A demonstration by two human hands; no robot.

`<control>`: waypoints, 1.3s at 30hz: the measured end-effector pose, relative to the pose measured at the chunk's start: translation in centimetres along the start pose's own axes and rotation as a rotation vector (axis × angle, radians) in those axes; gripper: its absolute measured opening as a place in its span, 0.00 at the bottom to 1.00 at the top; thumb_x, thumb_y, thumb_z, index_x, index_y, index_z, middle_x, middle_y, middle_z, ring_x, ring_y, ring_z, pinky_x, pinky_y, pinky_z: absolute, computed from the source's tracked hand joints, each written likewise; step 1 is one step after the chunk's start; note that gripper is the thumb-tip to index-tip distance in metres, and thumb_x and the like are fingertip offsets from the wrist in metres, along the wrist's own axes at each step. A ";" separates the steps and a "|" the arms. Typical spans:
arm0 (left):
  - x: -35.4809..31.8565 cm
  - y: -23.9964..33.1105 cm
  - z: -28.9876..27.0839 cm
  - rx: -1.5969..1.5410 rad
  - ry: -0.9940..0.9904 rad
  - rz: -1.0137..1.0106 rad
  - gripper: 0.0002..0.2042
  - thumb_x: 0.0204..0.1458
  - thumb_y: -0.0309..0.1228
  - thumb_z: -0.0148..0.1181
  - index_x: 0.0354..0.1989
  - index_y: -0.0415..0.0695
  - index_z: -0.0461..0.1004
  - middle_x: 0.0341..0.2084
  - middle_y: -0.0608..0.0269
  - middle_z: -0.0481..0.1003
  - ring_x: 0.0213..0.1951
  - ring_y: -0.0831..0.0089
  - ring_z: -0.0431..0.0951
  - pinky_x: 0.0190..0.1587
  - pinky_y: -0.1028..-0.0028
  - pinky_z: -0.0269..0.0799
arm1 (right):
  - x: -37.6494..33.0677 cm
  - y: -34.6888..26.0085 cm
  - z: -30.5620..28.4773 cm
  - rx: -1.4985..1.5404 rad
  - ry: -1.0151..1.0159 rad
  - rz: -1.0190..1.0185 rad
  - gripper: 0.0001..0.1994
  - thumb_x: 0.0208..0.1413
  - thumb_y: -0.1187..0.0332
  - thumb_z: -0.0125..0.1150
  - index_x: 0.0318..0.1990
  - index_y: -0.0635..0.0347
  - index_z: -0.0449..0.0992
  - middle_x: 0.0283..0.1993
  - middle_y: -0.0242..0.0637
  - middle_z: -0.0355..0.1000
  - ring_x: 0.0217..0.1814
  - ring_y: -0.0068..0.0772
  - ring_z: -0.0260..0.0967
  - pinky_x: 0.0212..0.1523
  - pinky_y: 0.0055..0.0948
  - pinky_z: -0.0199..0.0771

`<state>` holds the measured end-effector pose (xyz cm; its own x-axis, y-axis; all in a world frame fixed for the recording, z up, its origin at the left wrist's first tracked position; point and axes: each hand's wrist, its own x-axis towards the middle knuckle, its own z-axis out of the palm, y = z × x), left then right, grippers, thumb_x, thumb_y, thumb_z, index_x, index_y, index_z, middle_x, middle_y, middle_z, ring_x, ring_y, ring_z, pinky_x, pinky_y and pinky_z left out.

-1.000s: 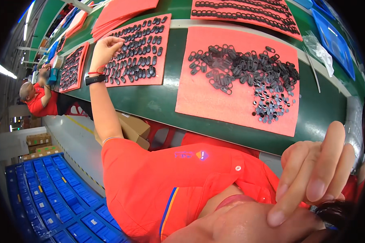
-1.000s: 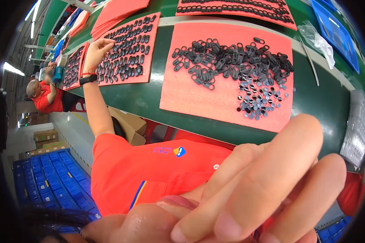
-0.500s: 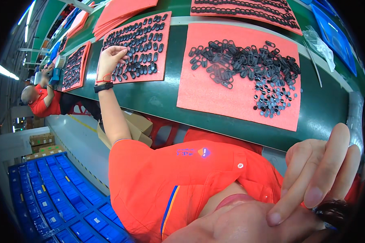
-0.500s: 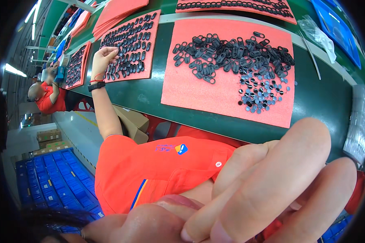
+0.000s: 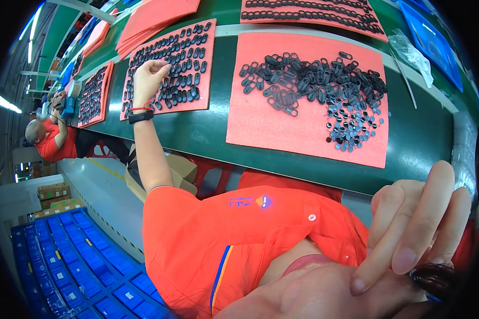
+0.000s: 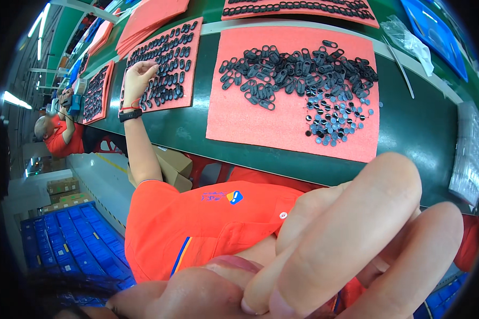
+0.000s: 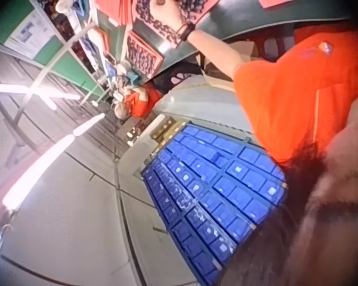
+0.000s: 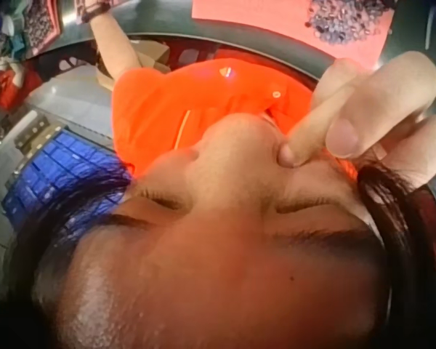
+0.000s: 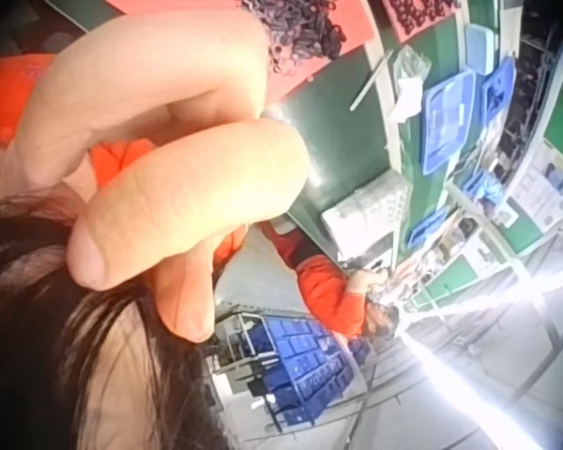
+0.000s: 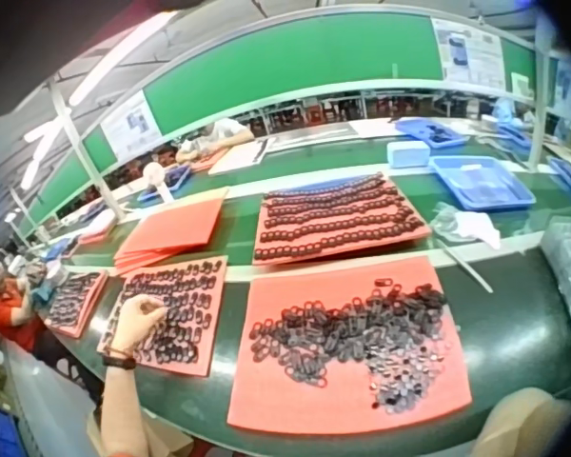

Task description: The person assembles components by inserting small circular pieces into black tags by hand and places the assembled items onto a foam board.

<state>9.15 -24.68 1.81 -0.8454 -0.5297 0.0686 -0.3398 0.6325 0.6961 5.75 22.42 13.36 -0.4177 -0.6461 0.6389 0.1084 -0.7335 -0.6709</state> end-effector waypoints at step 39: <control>-6.8 18.5 19.0 -0.641 -0.708 0.277 0.07 0.46 0.26 0.60 0.31 0.34 0.72 0.20 0.63 0.75 0.20 0.83 0.74 0.19 0.84 0.69 | -2.8 7.0 -11.9 -1.298 -0.087 0.594 0.05 0.41 0.74 0.62 0.28 0.61 0.73 0.27 0.36 0.60 0.24 0.29 0.61 0.25 0.27 0.62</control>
<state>0.77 1.37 0.60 -0.9833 0.1820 -0.0094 0.0177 0.1470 0.9890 -3.03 21.57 2.44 -0.5428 -0.8290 0.1348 -0.6630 0.3243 -0.6747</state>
